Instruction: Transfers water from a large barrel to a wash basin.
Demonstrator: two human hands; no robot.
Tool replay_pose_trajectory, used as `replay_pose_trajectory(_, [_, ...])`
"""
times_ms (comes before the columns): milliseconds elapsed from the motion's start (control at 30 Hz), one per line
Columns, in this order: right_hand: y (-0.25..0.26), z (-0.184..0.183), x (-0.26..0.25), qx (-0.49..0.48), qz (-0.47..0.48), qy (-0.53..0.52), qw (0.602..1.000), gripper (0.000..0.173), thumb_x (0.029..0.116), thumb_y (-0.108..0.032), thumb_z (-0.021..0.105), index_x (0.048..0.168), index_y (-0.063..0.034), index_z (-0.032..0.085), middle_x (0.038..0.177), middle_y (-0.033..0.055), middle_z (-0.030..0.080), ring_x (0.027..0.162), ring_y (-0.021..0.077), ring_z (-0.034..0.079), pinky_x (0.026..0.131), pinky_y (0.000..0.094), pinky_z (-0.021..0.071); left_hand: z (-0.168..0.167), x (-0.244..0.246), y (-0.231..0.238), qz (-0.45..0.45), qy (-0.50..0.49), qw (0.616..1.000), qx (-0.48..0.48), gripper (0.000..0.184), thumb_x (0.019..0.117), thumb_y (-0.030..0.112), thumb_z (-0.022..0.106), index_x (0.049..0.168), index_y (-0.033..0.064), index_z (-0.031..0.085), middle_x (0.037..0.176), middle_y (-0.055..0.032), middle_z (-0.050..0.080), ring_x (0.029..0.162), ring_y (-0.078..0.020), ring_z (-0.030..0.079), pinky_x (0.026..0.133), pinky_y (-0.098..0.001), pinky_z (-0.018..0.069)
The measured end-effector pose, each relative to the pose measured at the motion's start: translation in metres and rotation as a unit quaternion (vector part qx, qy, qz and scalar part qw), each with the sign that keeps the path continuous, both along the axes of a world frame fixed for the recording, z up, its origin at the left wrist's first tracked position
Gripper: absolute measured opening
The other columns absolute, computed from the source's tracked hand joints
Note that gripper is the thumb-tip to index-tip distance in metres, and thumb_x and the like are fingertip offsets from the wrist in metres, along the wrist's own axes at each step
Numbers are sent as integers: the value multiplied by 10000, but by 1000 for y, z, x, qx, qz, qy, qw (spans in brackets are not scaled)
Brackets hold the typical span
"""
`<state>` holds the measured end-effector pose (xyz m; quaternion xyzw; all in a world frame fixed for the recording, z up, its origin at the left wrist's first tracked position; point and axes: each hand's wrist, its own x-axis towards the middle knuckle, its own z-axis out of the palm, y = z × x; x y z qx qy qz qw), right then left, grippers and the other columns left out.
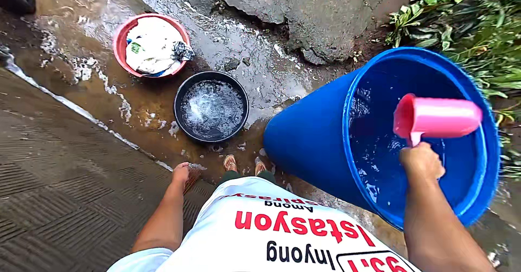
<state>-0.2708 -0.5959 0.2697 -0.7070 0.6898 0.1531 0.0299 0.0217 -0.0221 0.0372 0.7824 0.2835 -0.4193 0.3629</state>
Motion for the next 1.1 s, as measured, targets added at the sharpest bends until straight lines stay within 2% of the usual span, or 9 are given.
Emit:
replay_pose_trajectory(133, [2, -55, -2, 135, 0, -7, 991, 525, 1004, -213, 578, 1429, 79, 479, 1373, 344, 564, 1267, 481, 574, 1010, 688, 449, 6, 3, -10, -4, -5, 1000, -1, 398, 1078, 118, 450, 1467, 50, 505, 1409, -217, 557, 1197, -323, 592, 975, -508, 494])
replay_pose_trajectory(200, [3, -78, 7, 170, -53, -162, 971, 425, 1046, -231, 562, 1371, 41, 525, 1110, 220, 643, 907, 292, 653, 808, 484, 542, 5, 3, -12, -1, -11, 1000, -8, 392, 1080, 119, 454, 1462, 47, 505, 1407, -221, 551, 1183, -325, 588, 957, -508, 493])
replay_pose_trajectory(267, [4, -87, 7, 183, -168, -395, 885, 213, 1054, -205, 534, 1199, -51, 553, 781, 24, 533, 575, 103, 513, 545, 273, 475, 4, 0, -15, 3, -15, 1000, -21, 392, 1081, 126, 471, 1462, 37, 503, 1428, -226, 544, 1219, -335, 585, 978, -514, 495])
replay_pose_trajectory(333, [3, -85, 2, 202, -262, -577, 747, 170, 1072, -189, 445, 994, -109, 573, 643, -53, 496, 468, 35, 443, 445, 187, 407, 5, -4, -16, 5, -13, 999, -29, 407, 1084, 125, 466, 1478, 25, 482, 1456, -242, 522, 1253, -351, 570, 998, -523, 484])
replay_pose_trajectory(400, [7, -72, -3, 228, -299, -669, 641, 260, 1093, -229, 371, 947, -128, 561, 607, -75, 492, 435, 0, 440, 406, 140, 389, 5, -9, -15, 0, -9, 1000, -27, 413, 1086, 117, 457, 1485, 12, 466, 1448, -259, 521, 1239, -360, 573, 999, -523, 479])
replay_pose_trajectory(500, [18, -42, -5, 232, -288, -717, 591, 282, 1096, -222, 347, 941, -132, 564, 596, -80, 485, 433, -7, 447, 402, 127, 389, 1, -13, -10, -11, -4, 1000, -16, 409, 1086, 103, 450, 1480, -7, 465, 1423, -282, 532, 1209, -369, 587, 990, -521, 485])
replay_pose_trajectory(733, [33, 42, 14, 242, -133, -703, 656, 233, 1078, -154, 368, 1031, -119, 593, 615, -79, 475, 452, -5, 437, 426, 128, 395, -11, -6, -11, -27, -13, 1000, -5, 392, 1071, 127, 472, 1453, 51, 509, 1255, -202, 594, 950, -250, 579, 824, -443, 494])
replay_pose_trajectory(867, [42, 82, 50, 241, -26, -634, 735, 142, 1050, -155, 455, 1089, -130, 589, 648, -71, 495, 462, 5, 448, 429, 148, 415, -2, -3, -19, -7, -22, 999, -32, 401, 1078, 137, 477, 1465, 41, 511, 1428, -238, 544, 1199, -343, 591, 967, -521, 490])
replay_pose_trajectory(1100, [71, 86, 149, 199, 131, -474, 848, 140, 1008, -216, 604, 1105, -115, 598, 703, -45, 550, 498, 33, 502, 472, 216, 470, -2, -17, 0, 35, -9, 999, -36, 441, 1077, 112, 467, 1513, 45, 447, 1444, -248, 531, 1239, -363, 581, 990, -517, 494])
